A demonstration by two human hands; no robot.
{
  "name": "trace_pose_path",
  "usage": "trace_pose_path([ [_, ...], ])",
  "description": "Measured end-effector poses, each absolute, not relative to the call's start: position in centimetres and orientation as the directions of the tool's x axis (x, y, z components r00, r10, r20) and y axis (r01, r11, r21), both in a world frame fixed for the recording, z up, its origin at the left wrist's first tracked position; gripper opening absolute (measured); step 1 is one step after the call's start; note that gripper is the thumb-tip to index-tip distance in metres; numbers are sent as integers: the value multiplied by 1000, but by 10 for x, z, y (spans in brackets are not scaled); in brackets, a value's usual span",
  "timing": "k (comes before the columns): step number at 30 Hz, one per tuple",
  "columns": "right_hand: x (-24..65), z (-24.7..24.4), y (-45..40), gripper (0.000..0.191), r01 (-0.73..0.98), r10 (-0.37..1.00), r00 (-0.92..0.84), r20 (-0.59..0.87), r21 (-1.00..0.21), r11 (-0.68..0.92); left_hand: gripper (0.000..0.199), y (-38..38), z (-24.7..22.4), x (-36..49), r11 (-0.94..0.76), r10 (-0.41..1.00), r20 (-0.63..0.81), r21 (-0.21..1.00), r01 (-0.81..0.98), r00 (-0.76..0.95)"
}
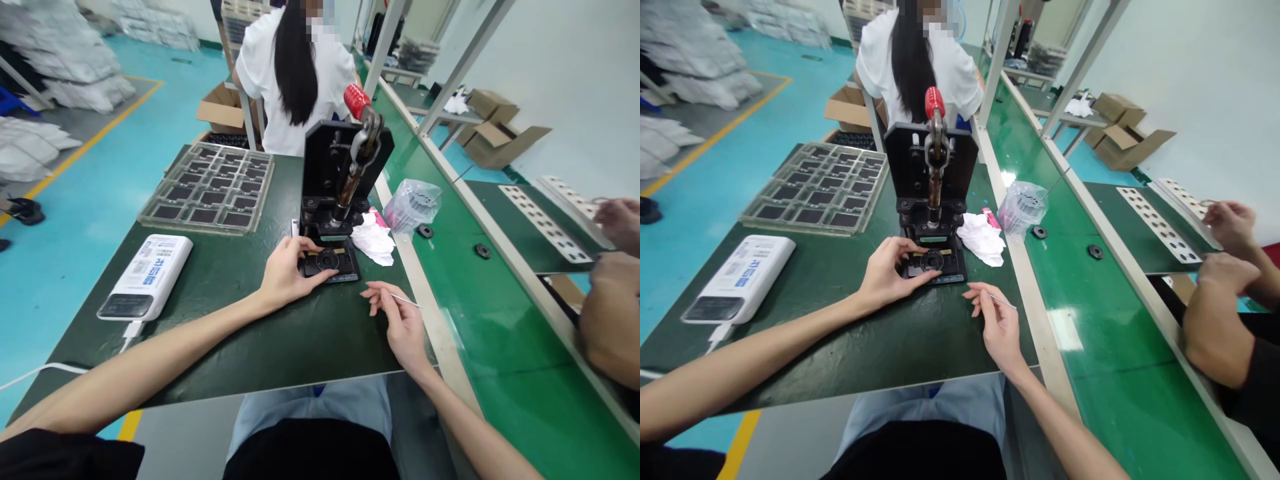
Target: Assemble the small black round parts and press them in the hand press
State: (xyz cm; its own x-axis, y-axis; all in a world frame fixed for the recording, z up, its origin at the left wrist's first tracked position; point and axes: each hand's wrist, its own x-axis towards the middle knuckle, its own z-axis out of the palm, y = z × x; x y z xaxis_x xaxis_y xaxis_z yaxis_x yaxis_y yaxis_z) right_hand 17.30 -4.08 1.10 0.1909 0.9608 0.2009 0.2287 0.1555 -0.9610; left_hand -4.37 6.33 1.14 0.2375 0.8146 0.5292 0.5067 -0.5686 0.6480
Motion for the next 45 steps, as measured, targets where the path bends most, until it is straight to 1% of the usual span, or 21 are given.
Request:
trace_pose_path([
  [2,173,10,-42,36,225,962,165,217,-958,177,45,69,10,-44,-522,851,473,716,463,228],
  [4,173,11,-45,39,250,960,142,241,-947,200,46,70,9,-44,-499,866,443,742,448,231],
  [8,175,12,-48,42,373,946,120,302,-897,239,47,68,7,-44,-497,867,445,730,469,225],
  [14,178,10,-49,38,508,922,104,372,-817,273,49,67,8,-44,-501,864,446,715,488,234],
  [17,176,9,-48,35,538,907,98,410,-788,298,53,67,9,-45,-506,860,454,701,503,233],
  [21,172,6,-51,47,571,893,85,443,-756,320,53,68,9,-45,-497,865,443,693,523,235],
  [24,171,10,-54,43,548,859,38,511,-729,410,53,69,8,-45,-489,870,436,695,527,231],
  [27,175,29,-51,33,514,828,-44,559,-698,499,59,69,6,-44,-472,879,418,688,552,230],
  [30,180,68,-30,32,574,821,-101,562,-642,509,58,70,5,-42,-480,875,410,659,579,258],
  [32,185,100,-2,32,614,772,-78,631,-579,536,53,68,5,-42,-481,875,398,651,587,276],
  [34,188,132,37,29,613,667,18,745,-535,581,50,66,5,-41,-469,882,382,650,598,276],
  [35,188,147,60,29,614,619,54,784,-515,599,48,65,5,-42,-477,877,387,635,608,284],
  [36,188,160,83,33,625,601,53,798,-496,603,44,64,5,-42,-505,860,410,600,621,304],
  [38,183,182,127,44,661,674,-30,739,-491,568,35,62,4,-43,-603,790,475,482,636,388],
  [40,175,200,160,53,670,777,-139,614,-519,530,35,61,3,-43,-686,713,513,370,626,479],
  [41,169,208,170,54,675,823,-190,535,-537,505,36,60,2,-43,-708,691,517,338,620,506],
  [43,159,221,173,55,700,888,-261,379,-559,445,38,60,1,-43,-721,676,513,311,618,530],
  [44,154,224,167,55,713,895,-269,356,-551,433,38,60,1,-42,-725,670,510,298,621,539],
  [45,149,226,156,54,723,881,-257,397,-526,448,39,59,1,-42,-729,665,508,284,622,547],
])
